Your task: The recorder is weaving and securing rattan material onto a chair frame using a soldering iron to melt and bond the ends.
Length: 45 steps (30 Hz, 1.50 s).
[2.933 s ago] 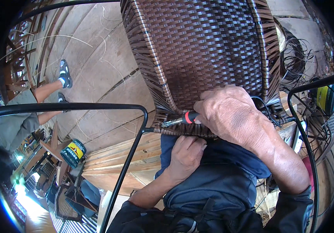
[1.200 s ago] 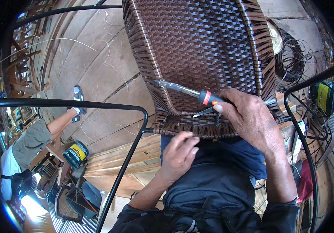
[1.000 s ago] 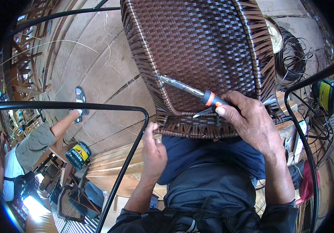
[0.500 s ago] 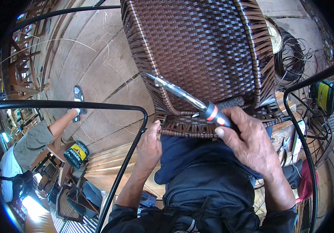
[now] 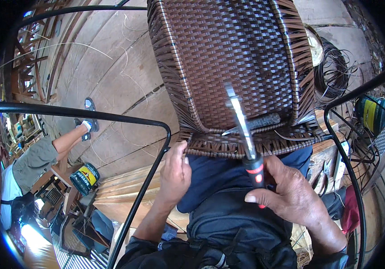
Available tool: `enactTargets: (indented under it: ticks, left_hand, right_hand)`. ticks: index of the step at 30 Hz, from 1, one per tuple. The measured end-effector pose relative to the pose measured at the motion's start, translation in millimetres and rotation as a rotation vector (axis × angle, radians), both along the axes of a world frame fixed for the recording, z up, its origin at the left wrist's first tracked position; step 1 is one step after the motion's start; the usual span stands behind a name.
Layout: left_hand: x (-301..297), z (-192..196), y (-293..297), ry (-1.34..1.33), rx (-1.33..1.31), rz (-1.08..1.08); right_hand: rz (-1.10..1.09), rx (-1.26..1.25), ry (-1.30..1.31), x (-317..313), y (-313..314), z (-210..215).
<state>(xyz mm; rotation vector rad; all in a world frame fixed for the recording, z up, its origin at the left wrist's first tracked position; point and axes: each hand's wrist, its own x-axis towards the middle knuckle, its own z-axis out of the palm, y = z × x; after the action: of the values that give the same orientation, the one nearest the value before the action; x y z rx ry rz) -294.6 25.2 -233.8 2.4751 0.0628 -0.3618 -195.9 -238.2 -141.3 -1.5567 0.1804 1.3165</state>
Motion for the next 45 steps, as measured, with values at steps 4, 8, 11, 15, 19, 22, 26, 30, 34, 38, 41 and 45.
enactTargets:
  ticks: [4,8,11,15,19,22,26,30,34,38,41,45]
  left_hand:
    - [-18.8,31.3,-19.6,0.082,-0.284,0.131]
    - [-26.0,75.2,-29.3,0.094,-0.611,0.151]
    - [-33.3,80.9,-31.8,0.143,-0.532,0.418]
    - [-46.3,77.2,-11.5,-0.082,-0.241,0.334]
    - [-45.5,90.4,-8.7,-0.091,-0.056,0.389]
    - [-38.8,98.8,-11.2,-0.093,-0.011,0.469]
    - [-46.2,122.2,-4.7,-0.069,-0.005,0.473]
    - [-27.0,153.3,-21.6,-0.075,0.2,0.421]
    - [-20.4,181.4,-8.8,0.094,0.358,0.161]
    - [13.1,180.0,-29.9,0.17,0.539,0.194]
    - [24.6,187.8,-26.2,0.241,0.649,0.147]
    - [37.3,183.9,-24.0,0.426,0.664,0.117]
  right_hand:
    - [-0.344,0.239,0.206,-23.4,17.7,-9.6]
    - [-0.397,0.397,0.053,-35.8,65.4,-17.8]
    - [-0.56,0.531,0.076,-41.7,100.7,-25.3]
    - [-0.609,0.683,0.304,-55.4,130.2,-35.7]
    - [-0.289,0.593,0.108,-63.3,135.5,-44.1]
    - [-0.236,0.516,0.127,-59.5,112.2,-51.4]
    - [-0.023,0.324,-0.128,-58.6,77.8,-63.1]
    - [0.136,0.247,-0.511,-67.5,58.0,-76.7]
    - [0.104,0.116,-0.534,-69.4,50.4,-78.8]
    - [-0.034,-0.115,-0.317,-54.4,42.4,-88.5]
    - [-0.156,-0.01,-0.371,-55.0,50.2,-103.3]
    - [-0.005,-0.141,-0.446,-34.5,55.9,-90.6]
